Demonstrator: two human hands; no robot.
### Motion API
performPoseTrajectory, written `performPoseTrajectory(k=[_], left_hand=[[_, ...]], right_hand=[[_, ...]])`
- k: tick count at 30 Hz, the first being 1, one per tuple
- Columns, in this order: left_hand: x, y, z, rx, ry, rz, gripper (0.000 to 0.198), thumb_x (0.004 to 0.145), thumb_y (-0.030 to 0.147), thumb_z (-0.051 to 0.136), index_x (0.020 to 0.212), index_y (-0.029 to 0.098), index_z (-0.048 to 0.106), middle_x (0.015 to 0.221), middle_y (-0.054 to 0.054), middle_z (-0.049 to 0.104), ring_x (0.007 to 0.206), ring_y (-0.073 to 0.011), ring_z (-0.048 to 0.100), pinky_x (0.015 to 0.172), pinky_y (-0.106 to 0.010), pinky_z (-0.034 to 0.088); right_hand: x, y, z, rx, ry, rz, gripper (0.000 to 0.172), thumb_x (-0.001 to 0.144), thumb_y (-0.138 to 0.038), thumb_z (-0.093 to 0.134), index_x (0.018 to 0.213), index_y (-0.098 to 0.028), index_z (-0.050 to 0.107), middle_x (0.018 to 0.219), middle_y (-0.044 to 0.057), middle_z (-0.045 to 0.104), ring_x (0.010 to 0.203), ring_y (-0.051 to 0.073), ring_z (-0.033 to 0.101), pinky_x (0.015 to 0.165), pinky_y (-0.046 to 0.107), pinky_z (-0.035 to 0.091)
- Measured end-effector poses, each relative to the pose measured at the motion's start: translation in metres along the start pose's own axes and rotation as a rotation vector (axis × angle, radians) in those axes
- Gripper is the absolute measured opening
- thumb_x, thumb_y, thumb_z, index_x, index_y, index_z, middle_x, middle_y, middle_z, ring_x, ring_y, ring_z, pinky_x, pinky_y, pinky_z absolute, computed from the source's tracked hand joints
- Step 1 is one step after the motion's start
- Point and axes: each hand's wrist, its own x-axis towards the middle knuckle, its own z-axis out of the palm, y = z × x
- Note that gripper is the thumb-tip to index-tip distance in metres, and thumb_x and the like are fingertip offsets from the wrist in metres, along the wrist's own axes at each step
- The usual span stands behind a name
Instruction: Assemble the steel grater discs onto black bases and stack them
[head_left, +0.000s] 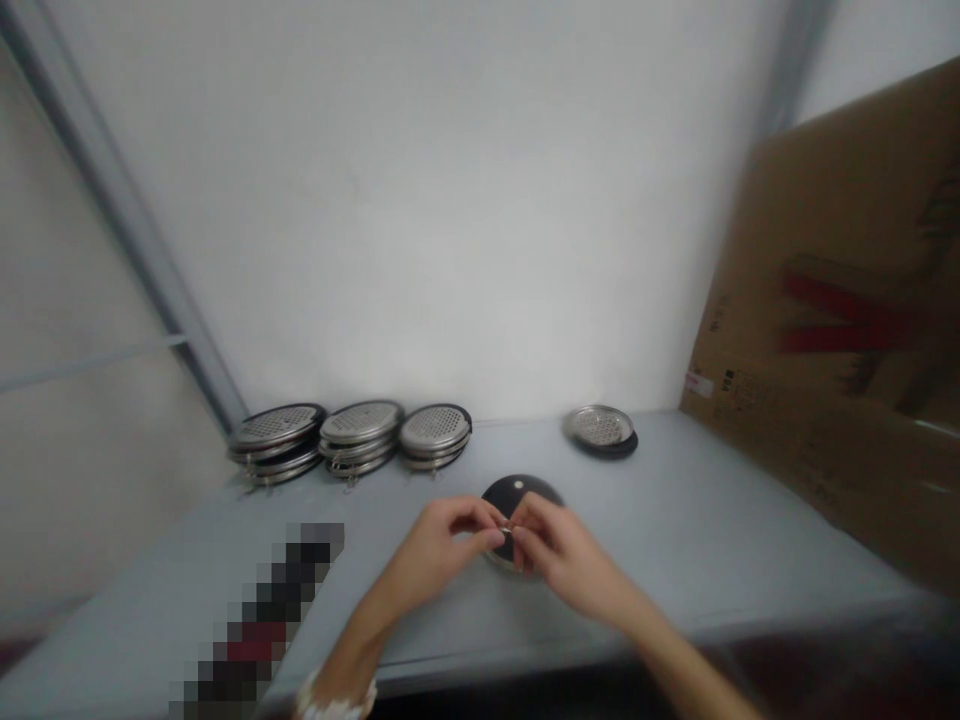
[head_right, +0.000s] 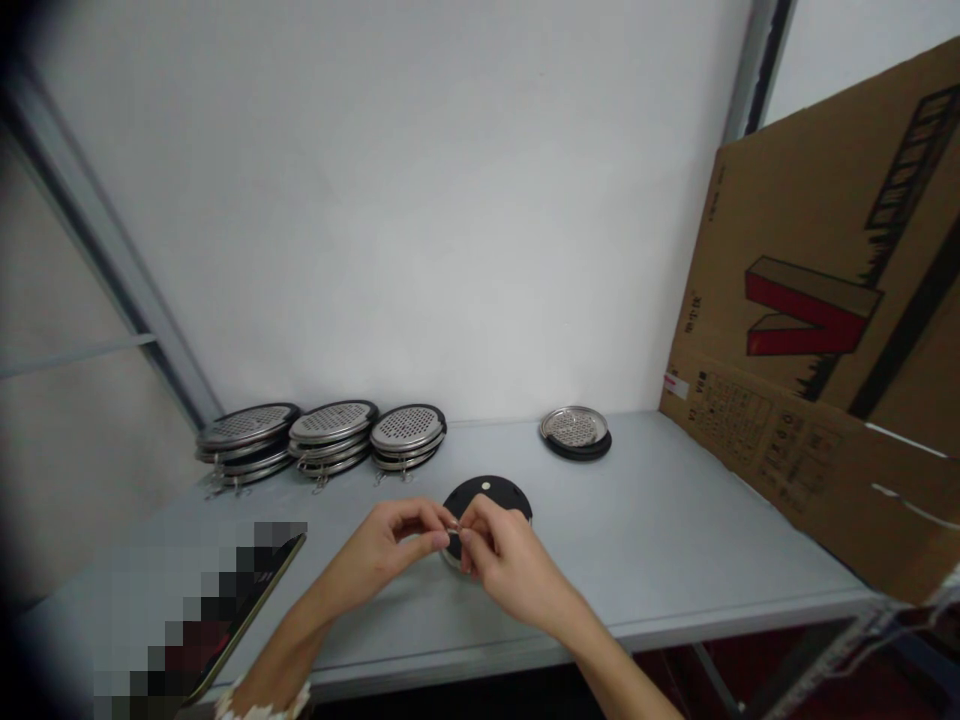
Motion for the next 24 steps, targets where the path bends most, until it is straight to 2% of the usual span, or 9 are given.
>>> performPoseTrajectory(k=[6, 12, 14, 19, 21, 24], left_hand=[[0.001, 0.0, 0.003, 0.039, 0.108, -0.028, 0.018, 0.08, 0.033, 0.073, 0.072, 0.016, 0.074, 0.081, -0.007, 0.076, 0.08, -0.0214, 0.068, 0.08, -0.031, 0.053], [-0.004, -0.001, -0.002, -0.174, -0.085, -0.078, 0.023, 0.075, 0.035, 0.079, 0.071, 0.014, 0.071, 0.082, -0.007, 0.075, 0.078, -0.0193, 0.067, 0.074, -0.028, 0.051], [-0.004, 0.0, -0.001, -0.165, -0.076, -0.074, 0.023, 0.074, 0.035, 0.079, 0.069, 0.015, 0.07, 0.078, -0.005, 0.073, 0.075, -0.0184, 0.065, 0.072, -0.028, 0.05], [-0.005, 0.007, 0.005, -0.012, 0.052, -0.055, 0.017, 0.076, 0.032, 0.076, 0.072, 0.016, 0.071, 0.075, -0.004, 0.071, 0.077, -0.0193, 0.064, 0.075, -0.029, 0.049], [-0.005, 0.01, 0.005, -0.037, 0.036, -0.031, 0.016, 0.078, 0.031, 0.075, 0.075, 0.016, 0.072, 0.081, -0.005, 0.072, 0.082, -0.0203, 0.065, 0.078, -0.029, 0.049], [-0.007, 0.011, 0.001, -0.152, -0.062, -0.002, 0.016, 0.079, 0.03, 0.075, 0.077, 0.015, 0.072, 0.09, -0.007, 0.073, 0.088, -0.0213, 0.066, 0.082, -0.03, 0.05]], right_hand=[[-0.005, -0.01, -0.002, -0.159, 0.023, -0.033, 0.015, 0.099, -0.023, 0.048, 0.085, -0.022, 0.051, 0.072, -0.001, 0.065, 0.064, 0.014, 0.058, 0.06, 0.023, 0.038], [-0.011, -0.025, -0.007, -0.06, -0.042, 0.005, 0.019, 0.1, -0.027, 0.048, 0.083, -0.022, 0.053, 0.069, -0.002, 0.064, 0.064, 0.014, 0.06, 0.06, 0.023, 0.04], [-0.015, -0.03, -0.008, -0.089, -0.049, -0.013, 0.018, 0.1, -0.027, 0.048, 0.084, -0.022, 0.053, 0.071, -0.001, 0.064, 0.065, 0.015, 0.06, 0.061, 0.023, 0.04], [-0.017, -0.033, -0.009, -0.184, -0.013, -0.052, 0.015, 0.1, -0.026, 0.048, 0.086, -0.023, 0.053, 0.075, 0.0, 0.066, 0.068, 0.016, 0.06, 0.063, 0.024, 0.039], [-0.015, -0.034, -0.013, -0.144, -0.019, -0.032, 0.019, 0.101, -0.028, 0.048, 0.084, -0.022, 0.053, 0.072, -0.001, 0.065, 0.067, 0.015, 0.06, 0.063, 0.024, 0.04], [-0.014, -0.04, -0.018, -0.043, -0.046, 0.008, 0.021, 0.101, -0.031, 0.049, 0.082, -0.022, 0.055, 0.069, -0.002, 0.063, 0.066, 0.015, 0.06, 0.065, 0.025, 0.043]])
